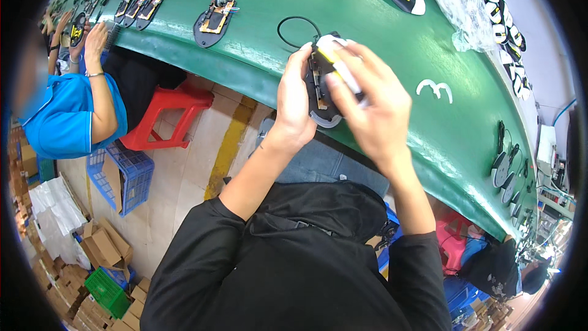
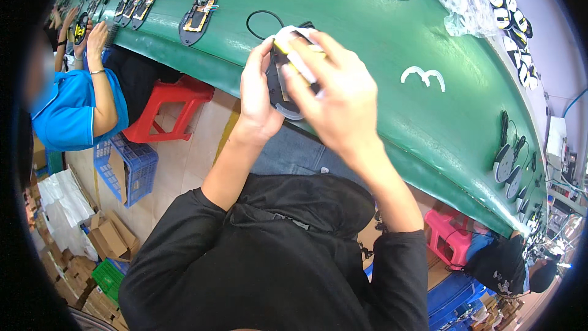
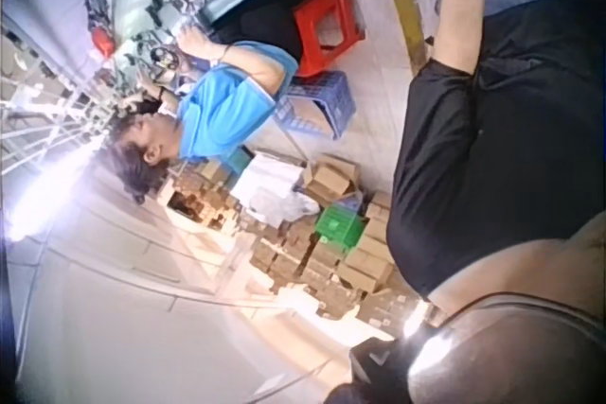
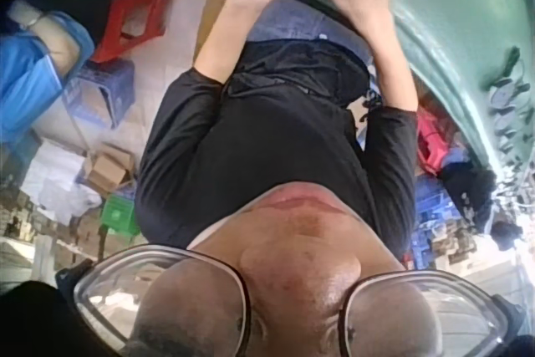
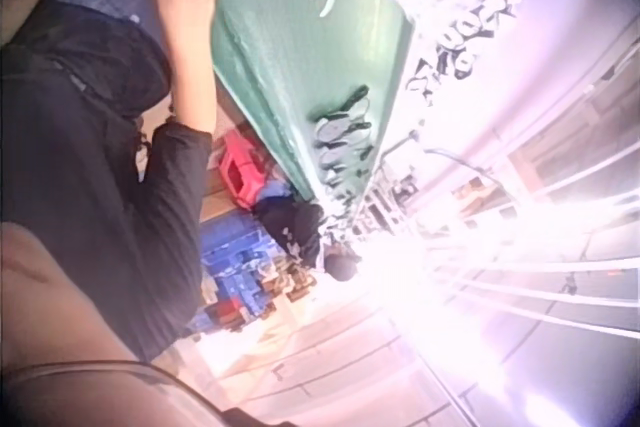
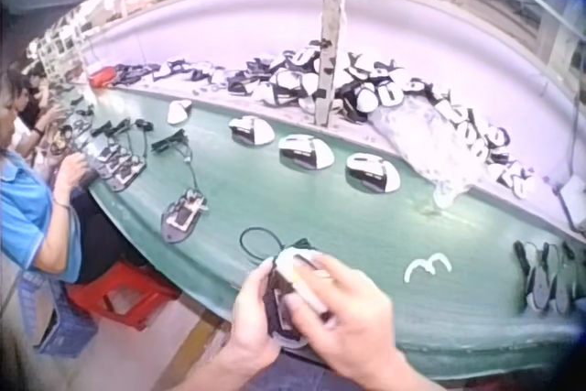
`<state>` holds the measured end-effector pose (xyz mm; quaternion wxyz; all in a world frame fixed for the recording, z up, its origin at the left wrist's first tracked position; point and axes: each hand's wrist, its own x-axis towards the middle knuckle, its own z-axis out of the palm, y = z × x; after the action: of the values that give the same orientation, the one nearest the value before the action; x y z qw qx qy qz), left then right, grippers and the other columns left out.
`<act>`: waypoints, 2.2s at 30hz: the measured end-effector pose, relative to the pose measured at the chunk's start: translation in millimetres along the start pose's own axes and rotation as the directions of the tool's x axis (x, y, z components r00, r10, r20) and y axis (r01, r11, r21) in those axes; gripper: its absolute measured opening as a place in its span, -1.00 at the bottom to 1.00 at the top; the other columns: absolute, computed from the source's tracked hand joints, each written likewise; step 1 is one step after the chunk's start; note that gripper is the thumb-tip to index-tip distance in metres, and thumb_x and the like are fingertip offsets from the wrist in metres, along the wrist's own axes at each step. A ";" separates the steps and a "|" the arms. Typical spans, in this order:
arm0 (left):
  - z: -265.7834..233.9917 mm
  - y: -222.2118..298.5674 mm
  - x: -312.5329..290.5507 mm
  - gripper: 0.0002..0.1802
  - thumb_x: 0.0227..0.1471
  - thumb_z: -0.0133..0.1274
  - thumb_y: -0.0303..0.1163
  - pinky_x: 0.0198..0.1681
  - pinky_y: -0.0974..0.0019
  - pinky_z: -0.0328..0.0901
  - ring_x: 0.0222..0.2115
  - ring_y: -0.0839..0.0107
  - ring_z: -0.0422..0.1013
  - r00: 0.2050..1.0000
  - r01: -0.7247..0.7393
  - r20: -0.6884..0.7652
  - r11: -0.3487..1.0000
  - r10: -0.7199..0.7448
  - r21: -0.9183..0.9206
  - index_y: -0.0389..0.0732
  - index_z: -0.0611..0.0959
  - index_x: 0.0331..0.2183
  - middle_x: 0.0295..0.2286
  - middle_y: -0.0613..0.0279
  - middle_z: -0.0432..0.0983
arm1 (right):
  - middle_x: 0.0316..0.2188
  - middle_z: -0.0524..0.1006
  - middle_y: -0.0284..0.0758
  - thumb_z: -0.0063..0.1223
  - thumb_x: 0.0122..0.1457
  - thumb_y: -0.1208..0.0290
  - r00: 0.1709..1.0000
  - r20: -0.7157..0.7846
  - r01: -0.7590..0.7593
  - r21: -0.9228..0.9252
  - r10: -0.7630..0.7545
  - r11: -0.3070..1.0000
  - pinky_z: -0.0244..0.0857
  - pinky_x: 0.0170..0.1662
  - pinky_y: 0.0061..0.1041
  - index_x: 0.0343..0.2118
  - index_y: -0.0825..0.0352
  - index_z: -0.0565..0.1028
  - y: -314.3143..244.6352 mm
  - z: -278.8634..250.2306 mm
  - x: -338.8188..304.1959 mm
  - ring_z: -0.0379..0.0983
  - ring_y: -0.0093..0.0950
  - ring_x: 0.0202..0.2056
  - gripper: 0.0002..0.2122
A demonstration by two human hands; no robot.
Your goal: The person assembles computer mice by attaching curved light guides and internal components to the mouse bases, snapping the upper covers onto the bases, and sliding the assembled mice down the conveyor line by hand.
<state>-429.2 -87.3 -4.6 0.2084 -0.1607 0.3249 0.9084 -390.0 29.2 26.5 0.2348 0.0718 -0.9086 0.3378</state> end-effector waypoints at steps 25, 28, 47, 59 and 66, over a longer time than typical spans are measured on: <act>-6.4 1.9 0.4 -0.22 0.02 -0.05 -0.14 0.25 0.01 0.10 0.15 -0.05 0.22 0.919 -0.131 0.372 0.991 0.127 -0.014 -0.52 0.25 0.13 0.07 -0.30 0.28 | -0.07 0.52 -0.05 0.29 -0.02 0.62 0.648 0.466 -0.673 0.720 0.603 0.167 0.39 0.03 -0.37 0.08 0.55 0.36 -5.9 -13.2 -40.2 0.51 -0.36 -0.07 -0.45; -38.3 10.2 6.0 -0.37 -0.04 0.14 -0.03 0.18 0.06 0.18 0.06 0.10 0.27 0.833 -0.030 0.553 0.998 -0.003 0.050 -0.32 0.49 -0.05 -0.10 -0.06 0.48 | -0.22 0.60 -0.20 0.44 -0.17 0.50 0.898 0.236 -0.439 0.504 0.370 0.744 0.42 -0.08 -0.48 -0.11 0.47 0.51 -2.8 -33.3 -36.0 0.56 -0.44 -0.21 -0.50; -23.4 69.9 -10.7 -0.83 0.10 0.14 -0.42 -0.20 0.41 0.36 -0.37 0.52 0.48 0.868 -0.491 0.464 0.440 0.176 0.751 -0.34 0.71 -0.37 -0.42 0.23 0.63 | -0.30 0.57 -0.31 0.24 0.08 0.50 0.776 -0.514 -0.458 -0.062 0.365 0.887 0.30 -0.15 -0.67 -0.09 0.51 0.53 20.1 -221.3 -20.6 0.47 -0.60 -0.32 -0.67; -67.6 143.8 65.3 -0.16 -0.19 0.28 0.12 0.05 0.06 0.24 -0.01 -0.07 0.28 0.832 0.009 0.293 -0.541 0.470 0.841 -0.36 0.52 -0.03 -0.10 -0.21 0.37 | 0.10 0.40 -0.13 0.08 0.20 0.20 0.890 -0.340 -0.456 -0.677 0.305 0.578 0.11 0.21 -0.31 0.12 0.29 0.39 134.0 -154.7 -112.2 0.27 -0.20 0.16 -0.54; -67.6 130.0 82.6 -0.22 -0.08 0.18 0.15 0.00 -0.08 0.26 -0.01 -0.11 0.26 0.797 0.015 0.375 -0.636 0.474 0.771 -0.32 0.52 -0.03 -0.08 -0.23 0.36 | 0.19 0.21 0.08 -0.03 0.22 0.07 0.977 0.091 -0.111 -0.566 0.195 0.817 -0.02 0.27 -0.13 0.18 0.41 0.24 118.8 -24.8 -12.4 0.10 0.03 0.22 -0.40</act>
<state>-552.6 -200.3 -21.8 -0.0838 0.0777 0.9858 0.1228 -404.1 135.4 -31.9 0.1511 -0.0489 -0.9849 0.0695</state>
